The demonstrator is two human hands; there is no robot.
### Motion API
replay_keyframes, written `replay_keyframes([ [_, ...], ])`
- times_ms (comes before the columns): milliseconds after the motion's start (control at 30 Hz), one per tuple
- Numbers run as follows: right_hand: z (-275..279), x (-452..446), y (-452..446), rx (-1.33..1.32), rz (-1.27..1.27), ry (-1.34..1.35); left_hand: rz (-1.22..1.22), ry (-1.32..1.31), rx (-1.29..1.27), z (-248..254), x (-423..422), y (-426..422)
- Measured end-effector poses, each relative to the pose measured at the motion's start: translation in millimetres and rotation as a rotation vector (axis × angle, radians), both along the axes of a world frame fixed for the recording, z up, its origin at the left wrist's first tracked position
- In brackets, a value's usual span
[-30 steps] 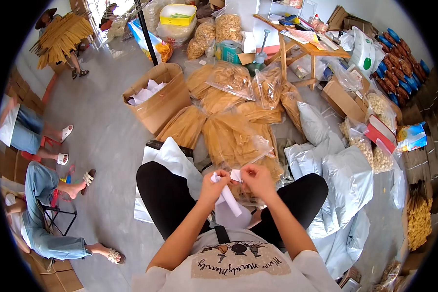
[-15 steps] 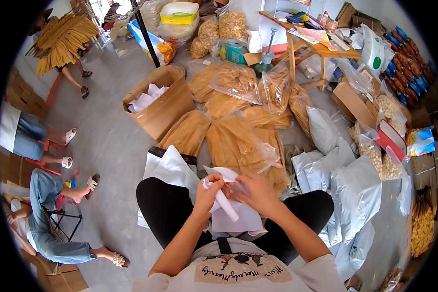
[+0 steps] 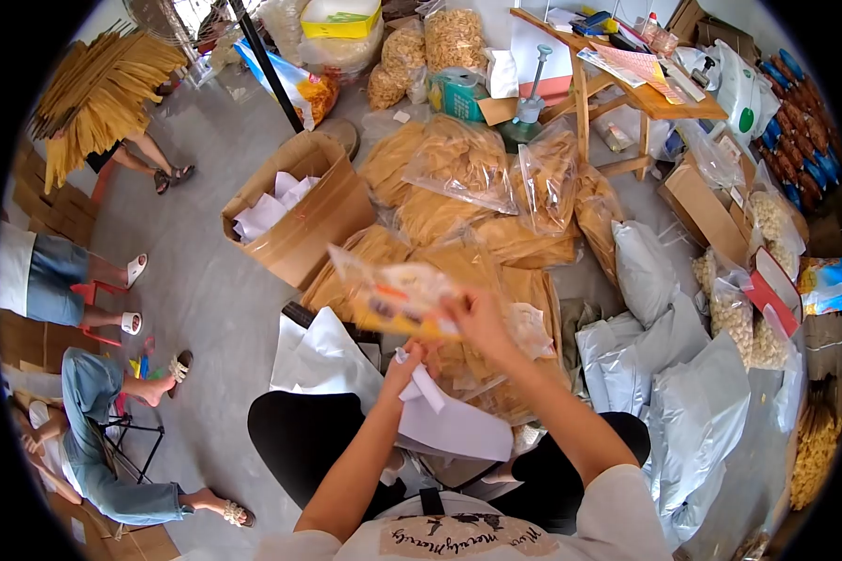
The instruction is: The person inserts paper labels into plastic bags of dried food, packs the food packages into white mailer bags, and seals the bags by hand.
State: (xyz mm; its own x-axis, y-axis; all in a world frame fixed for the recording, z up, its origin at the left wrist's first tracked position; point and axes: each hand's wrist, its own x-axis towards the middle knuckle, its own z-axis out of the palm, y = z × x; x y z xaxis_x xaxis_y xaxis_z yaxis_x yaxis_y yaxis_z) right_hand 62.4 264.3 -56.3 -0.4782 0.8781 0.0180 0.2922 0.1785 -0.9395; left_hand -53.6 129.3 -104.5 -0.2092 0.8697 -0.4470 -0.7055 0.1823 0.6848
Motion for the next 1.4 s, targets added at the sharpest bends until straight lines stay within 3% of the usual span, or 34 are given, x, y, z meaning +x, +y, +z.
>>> replay_keyframes([
  [67, -17.1, -10.5, -14.9, 0.014, 0.003, -0.003, 0.119, 0.111, -0.058, -8.8, -12.4, 12.1],
  [133, -25.8, -14.6, -20.3, 0.223, 0.015, 0.039, 0.212, 0.315, -0.196, -19.4, -24.6, 20.3],
  [167, -30.3, -16.3, -19.1, 0.136, 0.062, 0.07, 0.237, 0.423, -0.279, -25.5, -29.1, 24.3],
  [233, -46.6, -23.3, -3.4, 0.202, -0.007, 0.057, 0.25, 0.573, -0.438, -36.0, -38.8, 32.3],
  [267, -55.4, -26.3, 7.3, 0.274, -0.079, 0.045, 0.249, 0.592, -0.496, -39.8, -45.8, 35.0],
  [300, -49.5, -27.3, 23.0, 0.142, -0.101, -0.034, 0.24, 0.587, -0.553, -43.8, -55.6, 37.3],
  [367, -44.9, -28.4, 60.3, 0.129, -0.112, -0.092, 0.355, 0.45, -0.521, -62.7, -81.6, 36.1],
  [400, -44.6, -29.6, 77.5, 0.154, -0.1, -0.177, 0.435, 0.42, -0.468, -43.9, -83.6, 39.2],
  [533, -43.3, -36.5, 115.2, 0.111, -0.041, -0.378, 0.322, 0.693, -0.549, -93.2, -135.9, 45.7],
  [600, -79.2, -34.7, 125.3, 0.141, -0.056, -0.446, 0.3, 0.82, -0.598, -101.7, -138.2, 48.3],
  [667, -112.0, -24.6, 128.8, 0.172, -0.075, -0.51, -0.077, 1.078, -0.88, -87.4, -119.9, 54.5],
  [733, -133.8, -5.3, 117.1, 0.06, -0.189, -0.306, -0.273, 1.245, -0.842, -147.8, -112.2, 39.0],
  [767, -141.0, -0.2, 112.8, 0.056, -0.195, -0.309, -0.33, 1.235, -0.862, -153.3, -102.3, 33.1],
  [833, -147.6, 8.4, 108.3, -0.1, -0.158, -0.681, -0.394, 1.219, -0.876, -159.7, -78.3, 30.3],
  [867, -147.7, 9.1, 110.8, -0.104, -0.158, -0.688, -0.387, 1.214, -0.906, -161.2, -66.1, 28.1],
  [967, -96.8, -5.4, 112.2, -0.143, -0.042, -0.798, -0.362, 1.195, -0.93, -170.3, -52.7, 21.6],
  [1067, -75.7, -24.7, 111.2, 0.188, 0.154, -1.083, -0.338, 1.186, -0.916, -164.4, -53.4, 23.9],
  [1133, -115.2, -34.6, 109.0, 0.746, 0.192, -0.965, -0.351, 1.188, -0.921, -162.7, -55.6, 23.2],
  [1167, -135.5, -31.2, 104.4, 0.742, 0.199, -0.959, -0.354, 1.185, -0.914, -165.0, -56.9, 20.6],
  [1233, -163.6, -11.0, 93.9, 0.095, 0.152, -0.798, -0.358, 1.186, -0.911, -170.7, -60.4, 16.3],
  [1400, -171.2, 4.9, 88.4, 0.031, 0.164, -0.756, -0.648, 1.238, -1.015, -192.2, -62.9, 8.1],
])
